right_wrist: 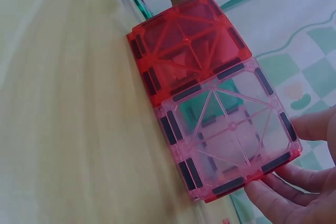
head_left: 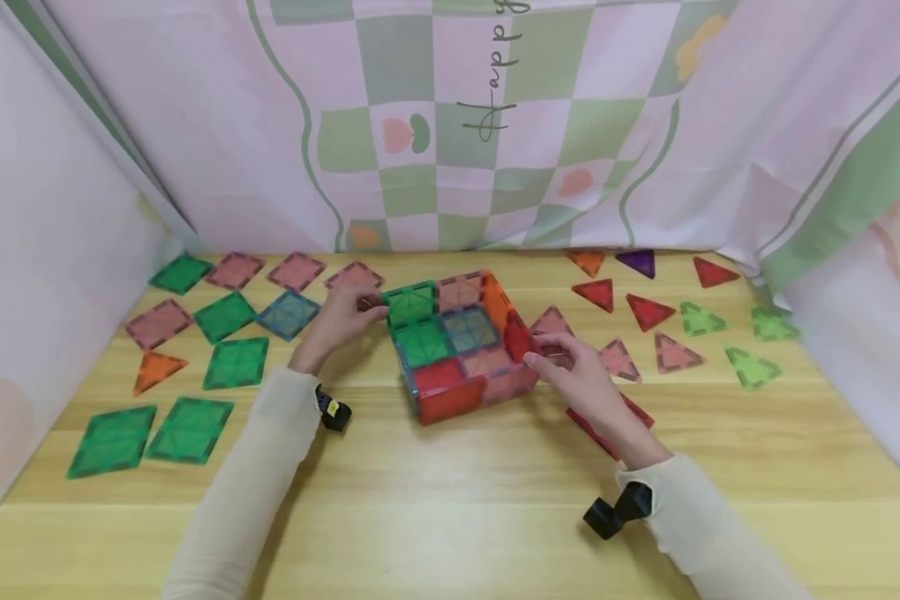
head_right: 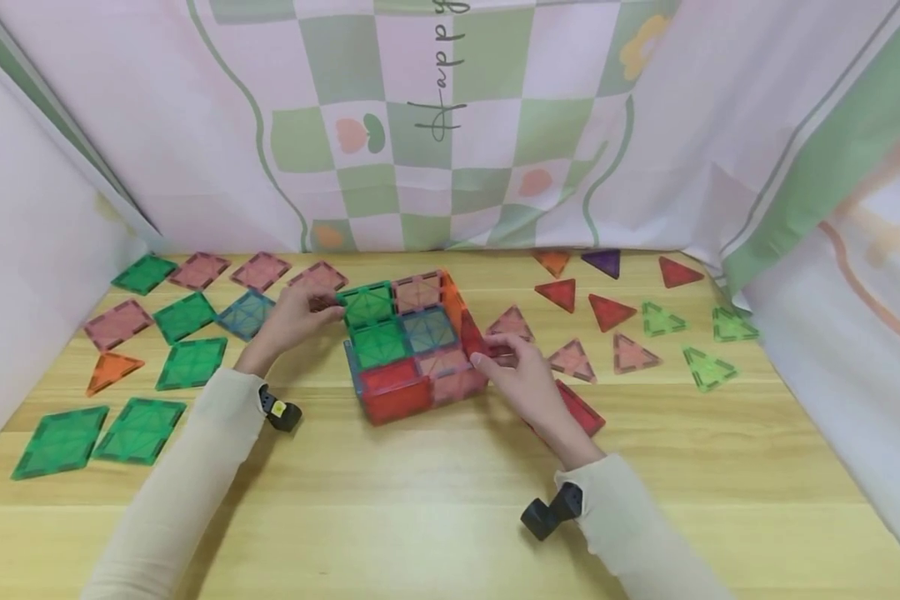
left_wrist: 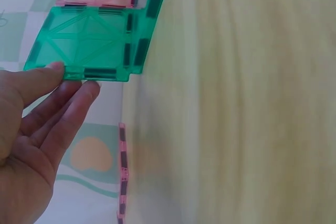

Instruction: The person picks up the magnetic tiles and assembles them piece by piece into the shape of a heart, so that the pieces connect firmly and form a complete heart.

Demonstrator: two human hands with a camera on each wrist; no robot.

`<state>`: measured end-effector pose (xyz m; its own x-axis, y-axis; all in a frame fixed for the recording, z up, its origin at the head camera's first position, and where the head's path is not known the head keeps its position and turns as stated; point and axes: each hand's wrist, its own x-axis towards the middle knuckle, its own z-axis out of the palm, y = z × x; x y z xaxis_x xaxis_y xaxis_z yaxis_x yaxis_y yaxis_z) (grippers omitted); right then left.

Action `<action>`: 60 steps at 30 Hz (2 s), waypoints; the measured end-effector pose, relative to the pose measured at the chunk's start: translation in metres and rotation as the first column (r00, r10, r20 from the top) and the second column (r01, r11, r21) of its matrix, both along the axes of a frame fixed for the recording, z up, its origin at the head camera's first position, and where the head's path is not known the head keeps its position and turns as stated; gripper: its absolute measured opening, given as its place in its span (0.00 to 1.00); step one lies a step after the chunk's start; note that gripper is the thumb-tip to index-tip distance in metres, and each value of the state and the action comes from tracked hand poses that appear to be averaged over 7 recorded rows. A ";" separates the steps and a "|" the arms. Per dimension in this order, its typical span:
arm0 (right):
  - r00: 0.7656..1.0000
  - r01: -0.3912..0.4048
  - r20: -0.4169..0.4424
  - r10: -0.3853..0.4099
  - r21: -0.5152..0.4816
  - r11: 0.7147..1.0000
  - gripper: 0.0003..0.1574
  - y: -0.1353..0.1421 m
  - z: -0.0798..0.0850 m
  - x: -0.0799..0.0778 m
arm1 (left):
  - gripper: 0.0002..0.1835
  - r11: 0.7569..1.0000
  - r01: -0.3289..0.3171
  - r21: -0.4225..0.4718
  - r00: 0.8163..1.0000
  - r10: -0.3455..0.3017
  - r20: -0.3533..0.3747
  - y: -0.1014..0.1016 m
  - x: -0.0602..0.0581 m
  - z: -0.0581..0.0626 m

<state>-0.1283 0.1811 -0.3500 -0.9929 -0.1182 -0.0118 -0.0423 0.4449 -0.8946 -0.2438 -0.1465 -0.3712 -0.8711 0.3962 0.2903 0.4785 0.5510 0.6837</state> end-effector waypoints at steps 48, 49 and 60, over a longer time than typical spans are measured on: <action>0.988 -0.135 0.081 0.135 0.004 0.991 0.36 0.004 -0.002 0.008 | 0.43 0.775 0.005 -0.632 0.951 0.191 0.243 -0.136 0.048 0.017; 0.987 -0.137 0.081 0.137 -0.001 0.991 0.36 0.004 -0.003 0.008 | 0.43 0.766 0.001 -0.643 0.953 0.194 0.232 -0.134 0.047 0.016; 0.985 -0.146 0.089 0.145 0.005 0.989 0.36 0.004 -0.003 0.008 | 0.41 0.861 -0.023 -0.509 0.988 0.098 0.121 -0.105 0.041 0.020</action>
